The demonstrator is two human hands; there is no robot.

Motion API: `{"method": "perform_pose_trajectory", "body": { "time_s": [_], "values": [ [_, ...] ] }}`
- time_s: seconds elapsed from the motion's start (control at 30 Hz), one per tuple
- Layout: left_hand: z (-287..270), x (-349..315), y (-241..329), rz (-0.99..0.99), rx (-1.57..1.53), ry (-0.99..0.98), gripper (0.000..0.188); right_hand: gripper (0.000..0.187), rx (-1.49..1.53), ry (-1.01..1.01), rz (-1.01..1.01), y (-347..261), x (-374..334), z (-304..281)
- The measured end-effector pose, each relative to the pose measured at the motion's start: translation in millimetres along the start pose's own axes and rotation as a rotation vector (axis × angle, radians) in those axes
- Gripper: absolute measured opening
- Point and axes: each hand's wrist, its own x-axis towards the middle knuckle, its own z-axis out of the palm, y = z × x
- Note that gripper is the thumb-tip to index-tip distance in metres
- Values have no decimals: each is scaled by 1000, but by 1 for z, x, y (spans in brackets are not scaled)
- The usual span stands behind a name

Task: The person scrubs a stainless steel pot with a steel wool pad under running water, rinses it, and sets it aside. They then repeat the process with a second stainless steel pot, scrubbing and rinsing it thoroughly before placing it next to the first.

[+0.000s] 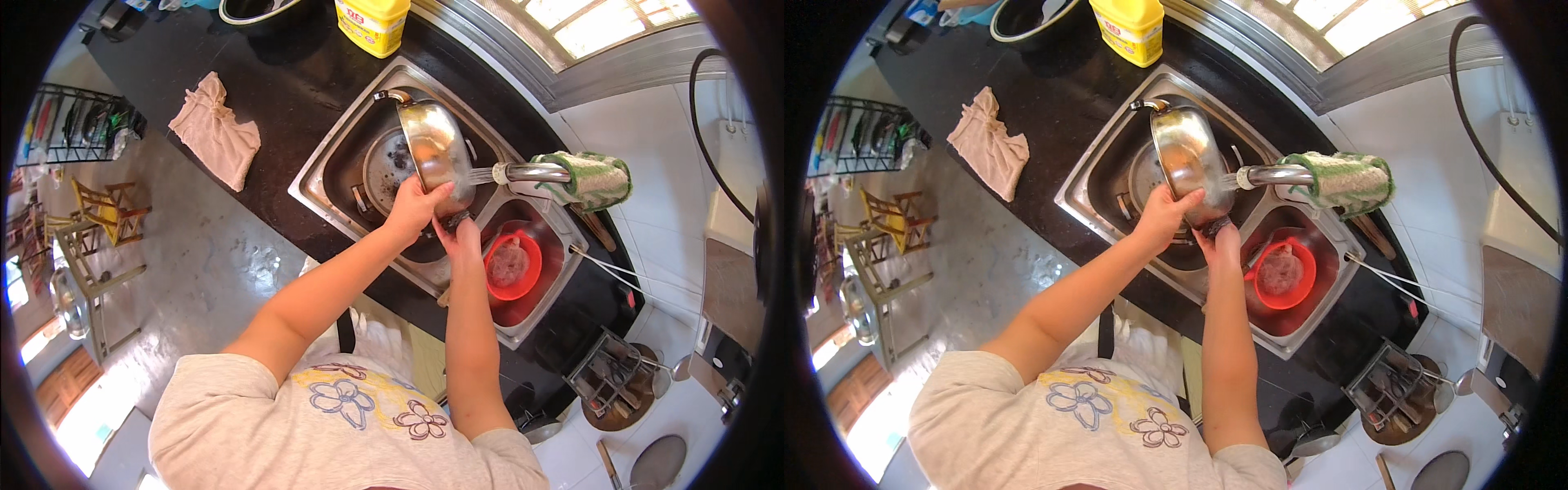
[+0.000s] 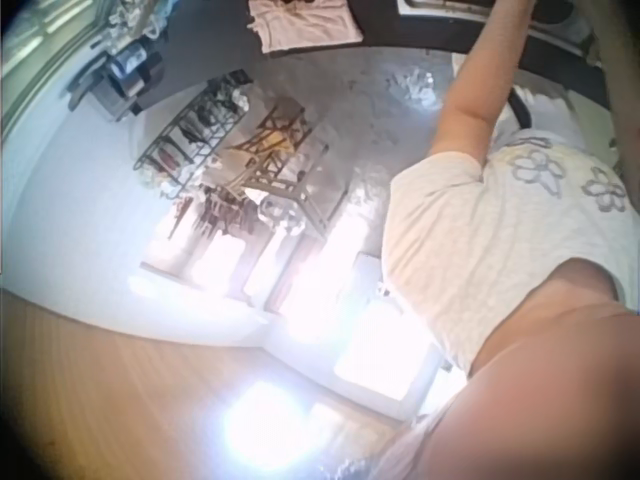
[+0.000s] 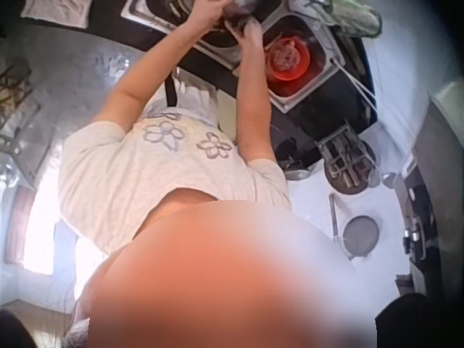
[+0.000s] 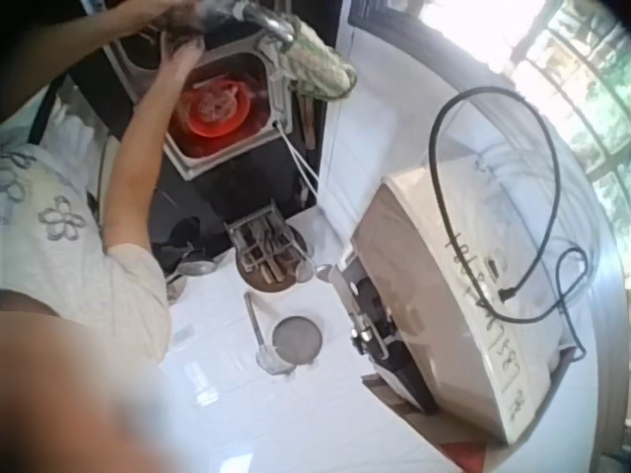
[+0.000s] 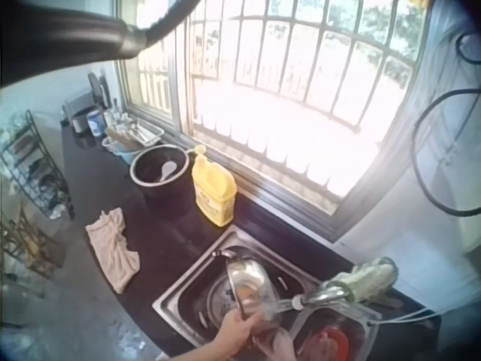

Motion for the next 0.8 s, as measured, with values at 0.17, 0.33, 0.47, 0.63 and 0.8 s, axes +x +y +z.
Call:
{"method": "perform_pose_trajectory", "body": {
  "time_s": [0.17, 0.33, 0.47, 0.63, 0.8],
  "values": [
    [-21, 2, 7, 139, 256, 55, 27, 22, -662, 157, -490, -13, -62, 16],
    [-28, 7, 0, 145, 525, 146, 43, 28, -1108, -214, -1380, -13, -87, 64],
    [-18, 2, 2, 173, 582, 90, 49, 29, -1148, -114, -1459, -36, -53, 89],
    [-30, 13, 1, 45, 592, 79, 58, 24, -1384, -84, -1484, -45, -45, 96],
    [-27, 20, 11, 65, 390, 118, 66, 23, -1527, -205, -1604, -5, -83, 91]
  ]
}}
